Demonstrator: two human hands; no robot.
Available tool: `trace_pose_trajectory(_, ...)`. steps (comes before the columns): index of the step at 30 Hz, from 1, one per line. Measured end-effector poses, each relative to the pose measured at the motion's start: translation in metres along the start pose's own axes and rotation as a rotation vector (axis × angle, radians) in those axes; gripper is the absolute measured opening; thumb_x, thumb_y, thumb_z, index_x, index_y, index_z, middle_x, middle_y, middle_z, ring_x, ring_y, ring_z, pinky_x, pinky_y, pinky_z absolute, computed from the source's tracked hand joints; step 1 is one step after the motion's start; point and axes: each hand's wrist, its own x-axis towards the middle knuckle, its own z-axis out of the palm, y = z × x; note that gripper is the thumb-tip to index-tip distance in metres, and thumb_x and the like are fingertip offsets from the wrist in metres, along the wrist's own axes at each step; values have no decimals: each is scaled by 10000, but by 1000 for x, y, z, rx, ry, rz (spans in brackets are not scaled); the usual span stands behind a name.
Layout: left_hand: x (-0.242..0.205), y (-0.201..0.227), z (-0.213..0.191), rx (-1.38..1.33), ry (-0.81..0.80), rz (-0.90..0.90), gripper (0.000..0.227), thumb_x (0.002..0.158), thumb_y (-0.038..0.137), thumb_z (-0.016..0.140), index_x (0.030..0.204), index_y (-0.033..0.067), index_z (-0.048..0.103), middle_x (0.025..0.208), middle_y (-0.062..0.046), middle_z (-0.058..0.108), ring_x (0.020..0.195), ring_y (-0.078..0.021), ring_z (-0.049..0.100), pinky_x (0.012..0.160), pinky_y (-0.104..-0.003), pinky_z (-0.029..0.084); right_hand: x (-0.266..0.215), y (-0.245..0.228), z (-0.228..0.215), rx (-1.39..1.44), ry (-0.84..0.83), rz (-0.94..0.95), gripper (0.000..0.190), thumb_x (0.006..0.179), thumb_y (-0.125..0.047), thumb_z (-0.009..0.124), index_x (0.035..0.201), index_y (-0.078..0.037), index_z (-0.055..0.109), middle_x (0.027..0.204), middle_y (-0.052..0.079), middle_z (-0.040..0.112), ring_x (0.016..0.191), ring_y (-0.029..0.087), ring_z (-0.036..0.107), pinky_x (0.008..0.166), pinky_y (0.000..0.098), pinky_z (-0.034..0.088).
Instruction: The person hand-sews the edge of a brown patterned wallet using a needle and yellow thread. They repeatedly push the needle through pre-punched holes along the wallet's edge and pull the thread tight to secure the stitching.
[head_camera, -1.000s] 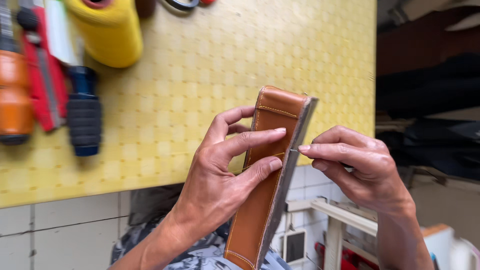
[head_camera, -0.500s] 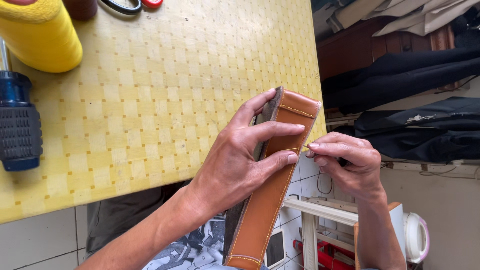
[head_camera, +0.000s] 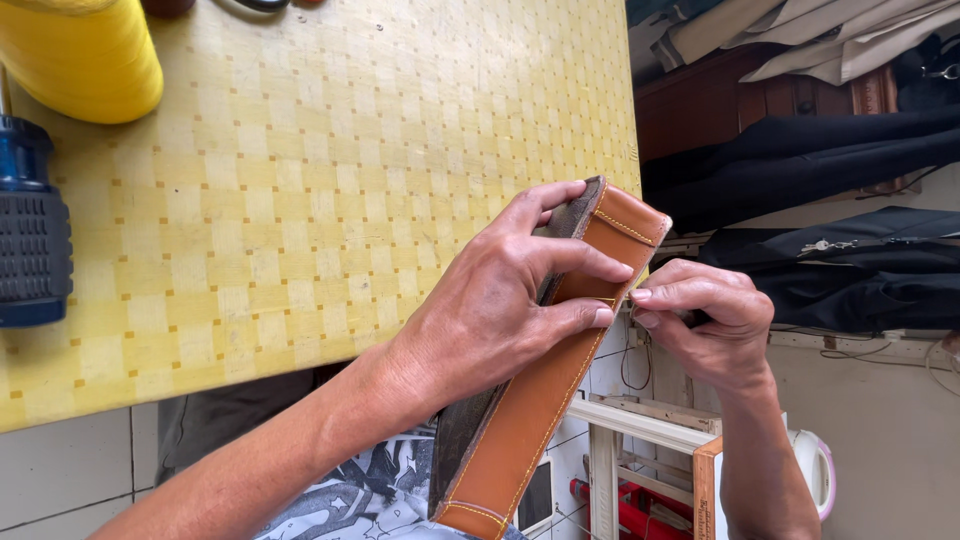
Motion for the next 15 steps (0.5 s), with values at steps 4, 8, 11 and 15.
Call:
trace_pose_trajectory(4, 1, 0, -4, 1, -20, -44, 232, 772, 225, 754, 1003, 241, 735, 1421, -175, 464, 1394, -254, 442, 1006, -342, 441, 0, 6, 5, 44, 29, -12, 128, 829, 40, 662, 922, -49, 655, 763, 106, 646, 640, 154, 618, 575, 212, 497)
trace_pose_trajectory(8, 2, -5, -6, -7, -16, -22, 224, 762, 235, 771, 984, 251, 742, 1422, -174, 466, 1347, -293, 486, 1086, -374, 378, 4, 6, 8, 37, 26, -31, 94, 840, 0, 663, 916, -53, 648, 761, 113, 644, 627, 153, 611, 556, 214, 481)
trace_pose_trajectory(11, 3, -6, -9, -11, -12, -20, 232, 757, 232, 771, 986, 256, 742, 1420, -178, 475, 1358, -283, 471, 1094, -386, 364, 8, 7, 10, 38, 26, -40, 103, 835, 16, 664, 906, -56, 649, 765, 105, 657, 645, 152, 627, 592, 220, 512)
trace_pose_trajectory(15, 3, -9, -10, -16, -18, -20, 238, 754, 222, 779, 985, 266, 742, 1420, -172, 477, 1333, -280, 500, 1094, -383, 363, 10, 8, 11, 62, 13, -30, 105, 833, 33, 655, 889, -53, 637, 721, 82, 633, 607, 137, 590, 584, 228, 509)
